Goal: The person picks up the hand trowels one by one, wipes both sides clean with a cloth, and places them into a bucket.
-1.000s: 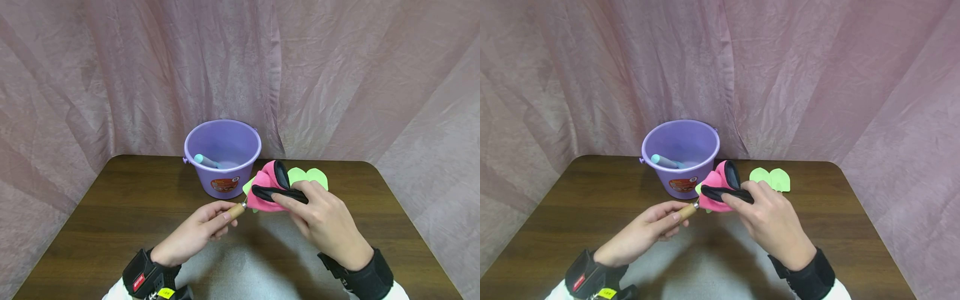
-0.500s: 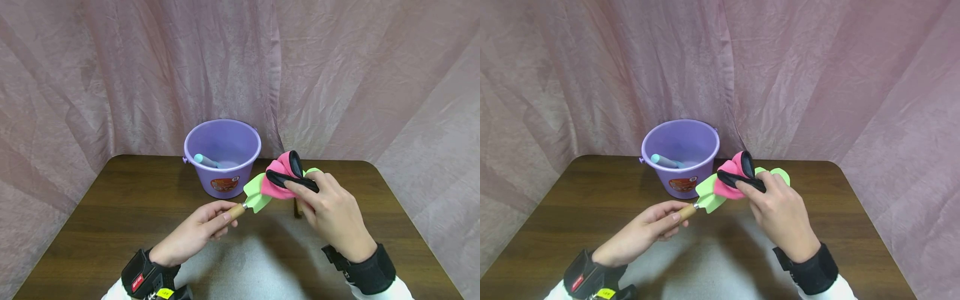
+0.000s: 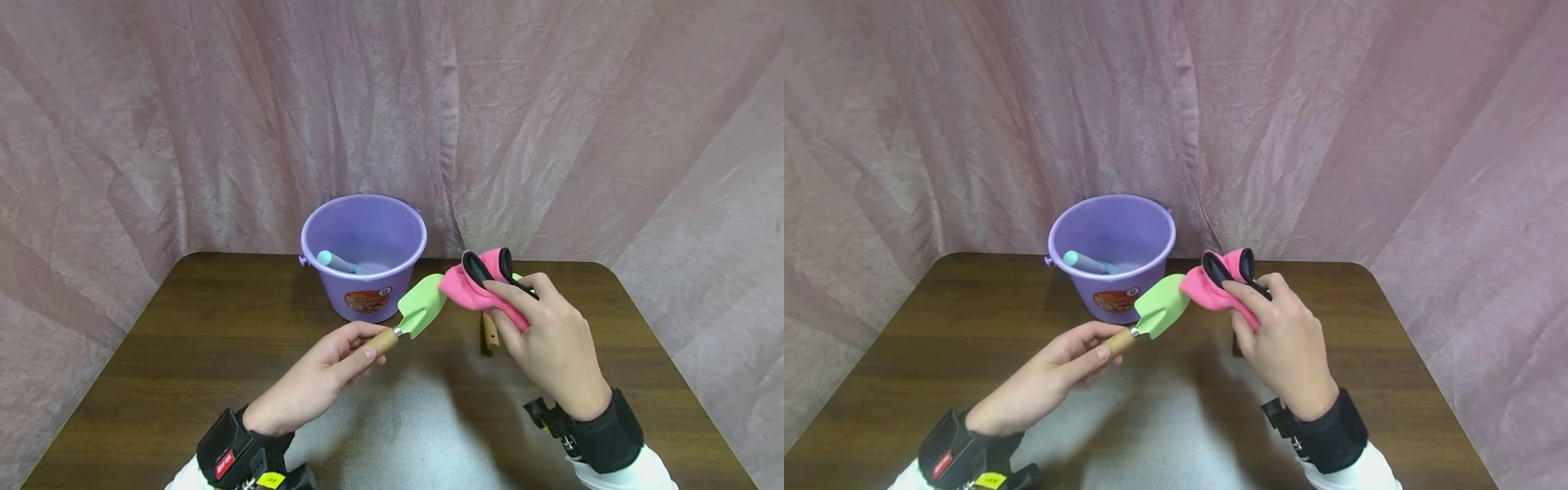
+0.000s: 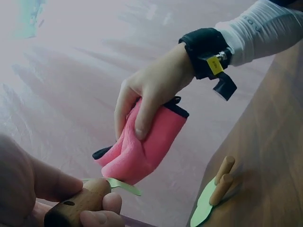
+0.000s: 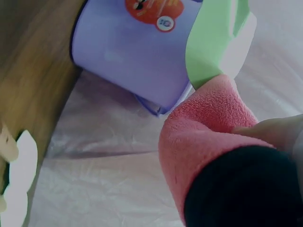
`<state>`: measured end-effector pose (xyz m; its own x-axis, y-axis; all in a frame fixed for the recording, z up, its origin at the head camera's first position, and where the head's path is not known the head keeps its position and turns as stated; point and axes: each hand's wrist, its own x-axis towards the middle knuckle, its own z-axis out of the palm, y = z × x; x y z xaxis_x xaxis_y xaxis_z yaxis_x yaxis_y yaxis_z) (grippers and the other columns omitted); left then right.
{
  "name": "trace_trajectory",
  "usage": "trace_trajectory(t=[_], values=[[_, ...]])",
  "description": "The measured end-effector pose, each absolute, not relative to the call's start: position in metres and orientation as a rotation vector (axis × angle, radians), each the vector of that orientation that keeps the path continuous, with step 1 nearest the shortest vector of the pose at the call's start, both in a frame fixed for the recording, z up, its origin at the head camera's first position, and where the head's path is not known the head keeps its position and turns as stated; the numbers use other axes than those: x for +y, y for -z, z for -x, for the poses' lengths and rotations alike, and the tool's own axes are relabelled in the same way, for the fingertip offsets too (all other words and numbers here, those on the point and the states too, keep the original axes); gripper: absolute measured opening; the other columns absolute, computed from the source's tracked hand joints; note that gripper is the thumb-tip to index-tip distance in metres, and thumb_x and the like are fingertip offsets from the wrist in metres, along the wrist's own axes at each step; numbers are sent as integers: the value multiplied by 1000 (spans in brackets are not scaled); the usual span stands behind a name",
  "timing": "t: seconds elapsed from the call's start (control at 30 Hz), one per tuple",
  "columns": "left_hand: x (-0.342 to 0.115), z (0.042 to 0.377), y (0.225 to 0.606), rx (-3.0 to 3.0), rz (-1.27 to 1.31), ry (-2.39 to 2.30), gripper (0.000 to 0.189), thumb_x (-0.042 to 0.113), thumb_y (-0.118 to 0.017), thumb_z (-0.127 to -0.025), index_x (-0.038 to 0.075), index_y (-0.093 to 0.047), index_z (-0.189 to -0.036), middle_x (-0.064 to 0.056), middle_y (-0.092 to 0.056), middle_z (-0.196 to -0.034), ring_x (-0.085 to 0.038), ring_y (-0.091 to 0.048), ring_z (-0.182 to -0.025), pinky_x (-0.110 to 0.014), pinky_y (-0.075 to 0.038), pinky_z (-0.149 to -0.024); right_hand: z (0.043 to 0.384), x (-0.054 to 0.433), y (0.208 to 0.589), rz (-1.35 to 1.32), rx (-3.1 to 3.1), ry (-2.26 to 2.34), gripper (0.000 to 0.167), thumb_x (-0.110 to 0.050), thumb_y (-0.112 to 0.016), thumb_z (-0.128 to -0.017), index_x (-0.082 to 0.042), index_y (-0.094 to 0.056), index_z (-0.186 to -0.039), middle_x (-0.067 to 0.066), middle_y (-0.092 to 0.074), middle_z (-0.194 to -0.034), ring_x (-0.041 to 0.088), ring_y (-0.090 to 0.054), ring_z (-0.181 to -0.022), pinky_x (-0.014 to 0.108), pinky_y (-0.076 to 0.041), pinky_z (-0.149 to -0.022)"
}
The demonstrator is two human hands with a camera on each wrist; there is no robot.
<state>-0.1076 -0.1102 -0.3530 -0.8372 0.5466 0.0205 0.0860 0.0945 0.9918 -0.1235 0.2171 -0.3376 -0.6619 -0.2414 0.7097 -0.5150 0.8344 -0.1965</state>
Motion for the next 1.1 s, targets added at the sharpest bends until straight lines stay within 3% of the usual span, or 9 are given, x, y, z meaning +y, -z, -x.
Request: trace_trajectory(t=[0.17,0.27,0.67,1.1], values=[[-110,108,353,2093,-664,-1777,32,14,-48,-114,0,-56,-142,-16,-60,-118,-28,-59,-110,-27,-51,-91,124,217,337,-518,-2357,-624,34,-9,-80,-87,-17,-81,-120,2,-64,-100,12,-56,-68,39,-47,-56],[-110,109,354,2139,-689,-1763,32,12,-49,-113,1,-56,-143,-14,-61,-122,-29,-61,-114,-28,-51,-97,124,217,337,-515,-2400,-683,33,-10,-80,-88,-18,-82,-120,-3,-65,-100,10,-57,-74,36,-48,-61],[-110,109,353,2216,-730,-1754,32,11,-49,-113,3,-56,-143,-14,-62,-128,-29,-62,-115,-33,-52,-102,119,210,337,-669,-2441,-781,34,-9,-85,-88,-22,-82,-119,-11,-62,-92,7,-50,-72,22,-42,-60],[-109,109,354,2240,-735,-1782,32,9,-50,-112,3,-56,-142,-14,-62,-129,-28,-64,-115,-33,-52,-103,113,204,339,-723,-2516,-800,34,-7,-85,-87,-23,-83,-117,-14,-61,-91,5,-51,-73,25,-45,-60]])
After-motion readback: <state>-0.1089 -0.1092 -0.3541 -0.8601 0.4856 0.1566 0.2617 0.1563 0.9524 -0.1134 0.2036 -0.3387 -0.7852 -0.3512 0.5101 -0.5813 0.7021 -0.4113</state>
